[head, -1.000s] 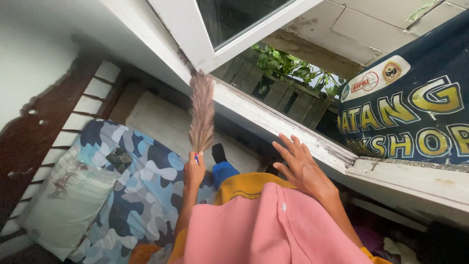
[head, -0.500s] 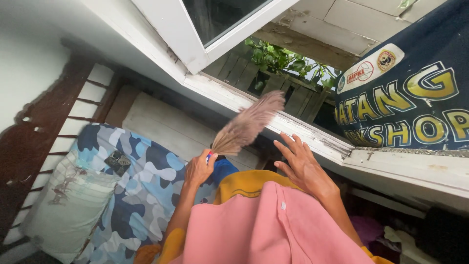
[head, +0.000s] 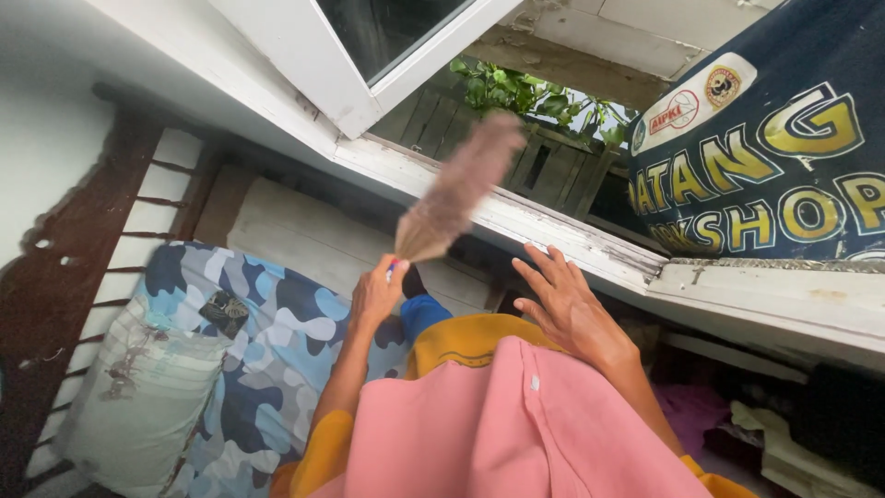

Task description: The person uses a feather duster to wipe the white windowsill and frame of an open window. The camera is head-mounted and shows the hands and duster in continuous motion along the sill.

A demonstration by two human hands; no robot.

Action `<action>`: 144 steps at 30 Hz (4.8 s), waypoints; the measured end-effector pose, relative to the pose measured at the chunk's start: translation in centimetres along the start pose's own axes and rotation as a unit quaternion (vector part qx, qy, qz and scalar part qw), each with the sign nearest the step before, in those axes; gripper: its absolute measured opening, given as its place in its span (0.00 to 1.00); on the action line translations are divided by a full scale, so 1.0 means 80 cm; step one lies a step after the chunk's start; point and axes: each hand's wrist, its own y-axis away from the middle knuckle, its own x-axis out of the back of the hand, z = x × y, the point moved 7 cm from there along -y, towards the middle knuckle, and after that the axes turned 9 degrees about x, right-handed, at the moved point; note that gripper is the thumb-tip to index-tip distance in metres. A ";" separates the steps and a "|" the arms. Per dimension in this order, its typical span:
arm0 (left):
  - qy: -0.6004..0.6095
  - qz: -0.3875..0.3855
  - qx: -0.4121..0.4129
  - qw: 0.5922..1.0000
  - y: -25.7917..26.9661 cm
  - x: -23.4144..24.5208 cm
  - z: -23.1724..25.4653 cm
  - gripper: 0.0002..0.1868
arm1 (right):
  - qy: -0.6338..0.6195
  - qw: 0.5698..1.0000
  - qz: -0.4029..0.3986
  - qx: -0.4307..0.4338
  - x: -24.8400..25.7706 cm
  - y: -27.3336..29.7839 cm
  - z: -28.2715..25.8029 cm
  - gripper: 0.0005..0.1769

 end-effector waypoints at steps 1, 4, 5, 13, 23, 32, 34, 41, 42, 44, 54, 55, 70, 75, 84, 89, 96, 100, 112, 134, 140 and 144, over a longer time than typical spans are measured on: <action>-0.002 -0.002 0.000 1.000 -0.023 -0.020 -0.016 0.22 | -0.002 1.000 0.000 -0.003 -0.001 0.001 -0.002 0.33; 0.079 0.097 0.064 0.990 -0.066 -0.050 -0.054 0.19 | 0.001 1.000 0.016 -0.020 -0.001 0.005 0.000 0.33; 0.054 0.060 0.063 0.995 -0.062 -0.067 -0.049 0.20 | 0.007 1.000 0.017 -0.016 -0.004 0.006 0.002 0.33; -0.099 -0.174 -0.239 0.950 0.067 -0.105 0.107 0.20 | -0.007 0.998 0.052 -0.035 0.002 0.017 0.001 0.32; -0.127 -0.081 -0.172 0.974 -0.029 -0.144 0.083 0.21 | -0.004 0.994 0.095 -0.063 -0.011 0.047 0.003 0.31; -0.192 -0.191 -0.218 0.938 0.012 -0.184 0.124 0.20 | 0.001 0.987 0.142 -0.080 -0.008 0.057 0.008 0.33; -0.162 -0.189 -0.191 0.950 0.012 -0.185 0.128 0.20 | -0.007 0.986 0.146 -0.081 -0.011 0.061 0.010 0.33; -0.174 -0.221 -0.211 0.936 0.009 -0.185 0.127 0.20 | -0.007 0.986 0.143 -0.088 -0.006 0.061 0.007 0.33; -0.169 -0.212 -0.182 0.945 -0.004 -0.186 0.118 0.21 | 0.000 0.985 0.148 -0.086 -0.005 0.061 0.006 0.32; -0.105 -0.193 -0.181 0.959 -0.009 -0.180 0.134 0.19 | 0.006 0.984 0.158 -0.084 0.001 0.062 0.002 0.32; 0.063 -0.264 -0.464 0.843 0.105 -0.149 0.217 0.13 | 0.034 0.970 0.239 -0.030 0.054 0.061 -0.034 0.30; 0.064 -0.262 -0.464 0.844 0.095 -0.153 0.194 0.13 | 0.035 0.970 0.238 -0.028 0.053 0.060 -0.034 0.30; -0.043 0.063 0.044 0.996 -0.075 -0.030 -0.038 0.20 | 0.004 0.991 0.132 -0.032 0.017 0.035 -0.001 0.30; 0.033 0.108 0.012 0.994 -0.093 -0.105 -0.091 0.19 | 0.000 0.996 0.093 -0.008 0.017 0.016 -0.003 0.30; 0.052 0.322 -0.265 0.907 0.020 0.116 0.083 0.17 | -0.008 0.998 0.051 0.023 0.020 -0.016 -0.013 0.30; 0.080 0.551 -0.315 0.768 -0.015 0.290 0.073 0.12 | -0.011 0.998 0.045 0.032 0.019 -0.024 -0.018 0.30; -0.119 0.468 -0.316 0.816 -0.109 0.264 0.096 0.16 | -0.019 0.998 0.052 0.007 0.013 -0.023 -0.017 0.30; -0.274 0.257 -0.161 0.913 -0.182 0.194 0.086 0.19 | -0.021 0.997 0.062 -0.029 0.008 -0.014 -0.009 0.31; -0.012 0.488 -0.426 0.762 -0.154 0.294 0.287 0.20 | -0.020 0.992 0.119 -0.039 -0.010 0.003 -0.003 0.32; -0.420 0.258 -0.196 0.848 -0.328 0.165 0.213 0.19 | -0.039 0.992 0.059 -0.108 0.009 0.007 -0.001 0.31; -0.431 0.128 -0.051 0.892 -0.221 0.231 0.152 0.19 | -0.040 0.996 0.029 -0.077 0.013 -0.004 -0.006 0.31; -0.257 0.287 -0.277 0.880 -0.059 0.322 0.163 0.19 | -0.032 0.998 0.007 -0.057 0.014 -0.019 -0.005 0.31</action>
